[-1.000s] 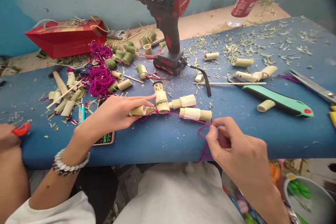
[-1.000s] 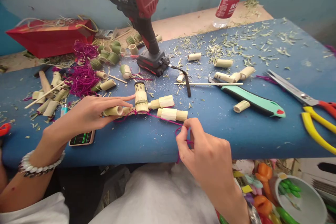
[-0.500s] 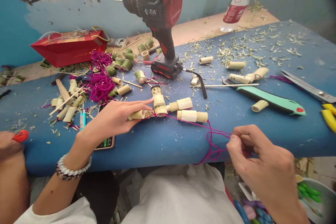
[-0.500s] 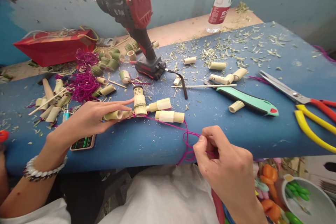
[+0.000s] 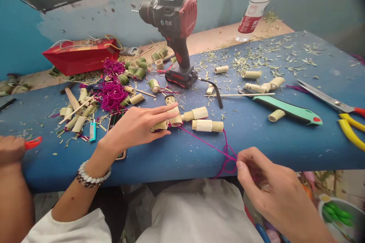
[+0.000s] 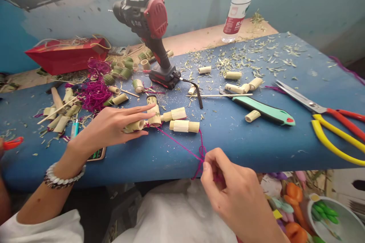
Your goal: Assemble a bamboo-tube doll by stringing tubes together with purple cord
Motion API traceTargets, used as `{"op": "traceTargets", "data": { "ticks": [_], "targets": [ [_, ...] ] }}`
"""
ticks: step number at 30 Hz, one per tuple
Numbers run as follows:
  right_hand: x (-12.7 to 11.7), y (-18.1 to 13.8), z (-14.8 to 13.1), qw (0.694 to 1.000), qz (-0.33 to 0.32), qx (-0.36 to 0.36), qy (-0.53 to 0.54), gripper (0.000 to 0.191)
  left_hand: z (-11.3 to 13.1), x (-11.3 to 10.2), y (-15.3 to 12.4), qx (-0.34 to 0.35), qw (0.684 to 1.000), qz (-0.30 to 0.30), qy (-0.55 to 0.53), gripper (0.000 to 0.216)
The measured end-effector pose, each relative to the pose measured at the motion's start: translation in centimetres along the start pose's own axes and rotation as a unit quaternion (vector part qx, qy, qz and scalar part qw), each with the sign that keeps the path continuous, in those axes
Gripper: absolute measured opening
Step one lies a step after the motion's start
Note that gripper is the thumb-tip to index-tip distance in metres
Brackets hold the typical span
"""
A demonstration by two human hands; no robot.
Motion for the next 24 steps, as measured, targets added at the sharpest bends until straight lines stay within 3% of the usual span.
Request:
{"op": "traceTargets", "data": {
  "ticks": [7,14,24],
  "targets": [
    [1.3,-1.7,-0.7,0.998,-0.063,-0.018,0.009,0.026,-0.2,1.8,0.5,-0.001,0.999,0.03,-0.019,0.028],
    [-0.6,-2.7,0.7,0.998,-0.025,-0.027,-0.042,0.023,-0.3,1.9,0.5,0.015,0.998,0.056,-0.028,0.026],
    [-0.7,-3.5,1.6,0.998,-0.011,-0.036,-0.053,0.022,-0.5,2.1,0.5,0.026,0.996,0.076,-0.035,0.02]
  ]
}}
Point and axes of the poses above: each hand's wrist, its own y-axis towards the middle knuckle, its own x-axis out of the palm, z = x × y, the point moved 5 cm from there along y, towards the middle knuckle, and after that the axes turned 12 degrees about y, right-handed, at the moved point
